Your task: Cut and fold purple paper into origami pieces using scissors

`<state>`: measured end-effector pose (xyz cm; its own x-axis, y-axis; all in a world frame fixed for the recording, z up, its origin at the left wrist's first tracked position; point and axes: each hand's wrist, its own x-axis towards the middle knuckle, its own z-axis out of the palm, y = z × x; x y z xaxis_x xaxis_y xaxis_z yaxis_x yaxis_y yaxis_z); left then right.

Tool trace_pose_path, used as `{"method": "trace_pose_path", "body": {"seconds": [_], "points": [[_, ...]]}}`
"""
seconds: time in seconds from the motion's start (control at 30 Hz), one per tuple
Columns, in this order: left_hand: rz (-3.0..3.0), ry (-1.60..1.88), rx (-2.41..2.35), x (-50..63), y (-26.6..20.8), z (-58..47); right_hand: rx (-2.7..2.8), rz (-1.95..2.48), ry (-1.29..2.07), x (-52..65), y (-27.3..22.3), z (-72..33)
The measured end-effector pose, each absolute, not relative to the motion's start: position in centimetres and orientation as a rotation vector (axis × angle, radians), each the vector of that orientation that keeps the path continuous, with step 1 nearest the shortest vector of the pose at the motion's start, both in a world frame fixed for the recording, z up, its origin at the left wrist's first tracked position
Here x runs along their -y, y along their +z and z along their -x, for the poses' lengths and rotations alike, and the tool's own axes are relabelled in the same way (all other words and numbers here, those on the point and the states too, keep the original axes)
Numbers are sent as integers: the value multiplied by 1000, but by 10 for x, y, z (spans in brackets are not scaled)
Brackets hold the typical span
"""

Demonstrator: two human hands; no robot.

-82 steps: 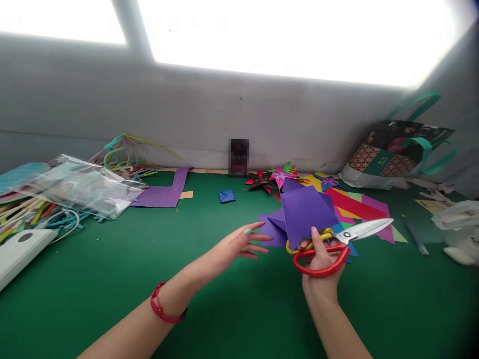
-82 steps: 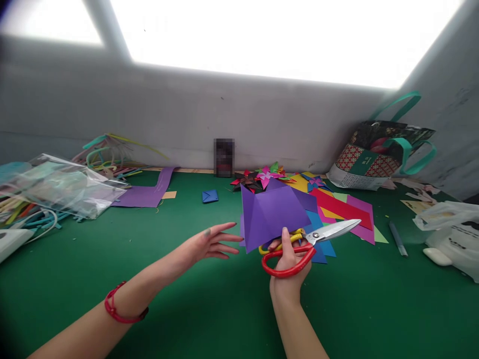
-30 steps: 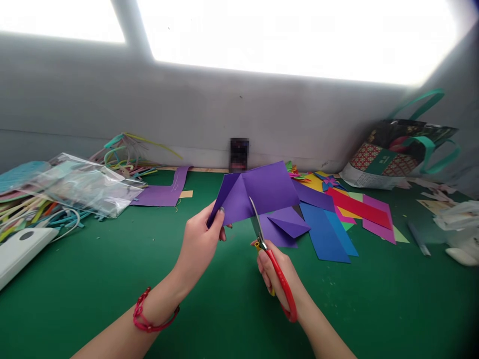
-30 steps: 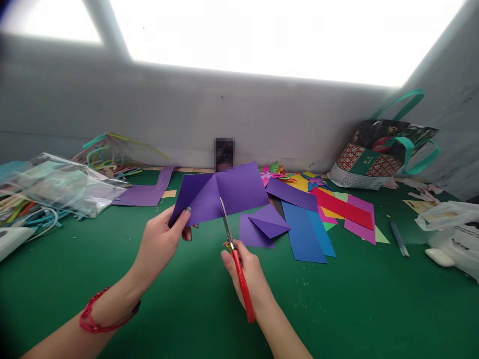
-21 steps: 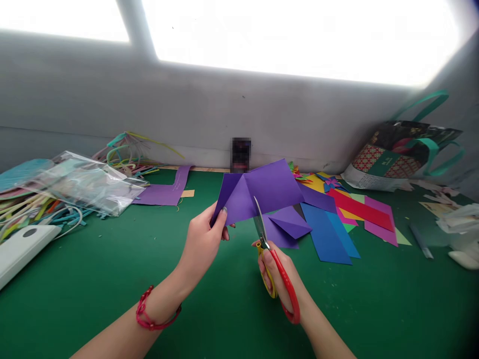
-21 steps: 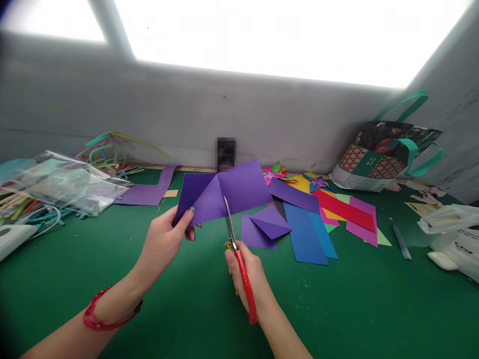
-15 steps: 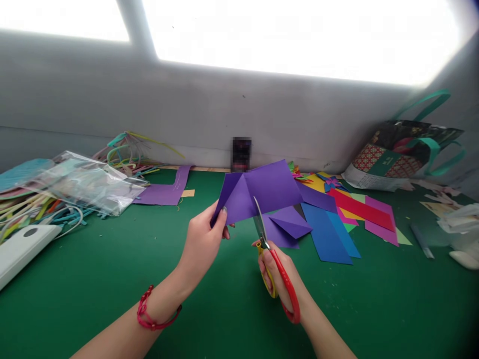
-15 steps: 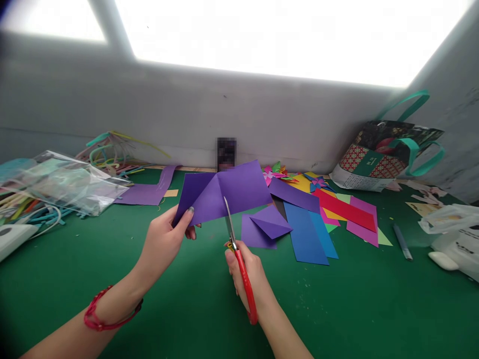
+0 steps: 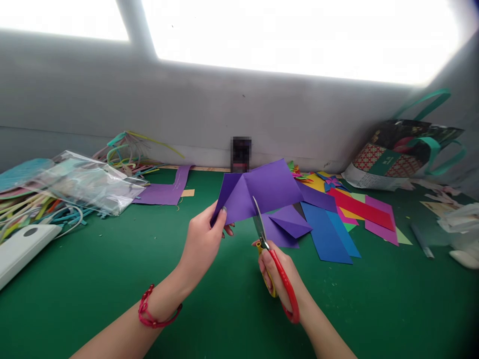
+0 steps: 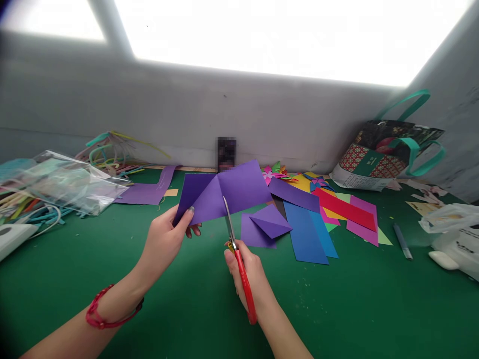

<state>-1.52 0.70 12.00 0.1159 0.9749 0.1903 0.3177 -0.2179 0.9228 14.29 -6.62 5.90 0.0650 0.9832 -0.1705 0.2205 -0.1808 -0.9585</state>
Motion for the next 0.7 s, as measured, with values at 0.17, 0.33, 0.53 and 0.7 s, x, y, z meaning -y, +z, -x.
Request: {"method": "trace_pose_path", "body": {"seconds": [0.17,0.33,0.53,0.7], "points": [[-1660,1113,-1282,-7,120,15,1230,1540,1193,66,59,-142],[-1667,1131,-1277,-7,121,15,1213,1539,1200,66,59,-142],[-1666,1110,-1267,-6,120,15,1192,1533,1214,67,60,-141],[-1674,1118,-1265,-6,120,15,1167,1562,1207,69,68,-137]]}}
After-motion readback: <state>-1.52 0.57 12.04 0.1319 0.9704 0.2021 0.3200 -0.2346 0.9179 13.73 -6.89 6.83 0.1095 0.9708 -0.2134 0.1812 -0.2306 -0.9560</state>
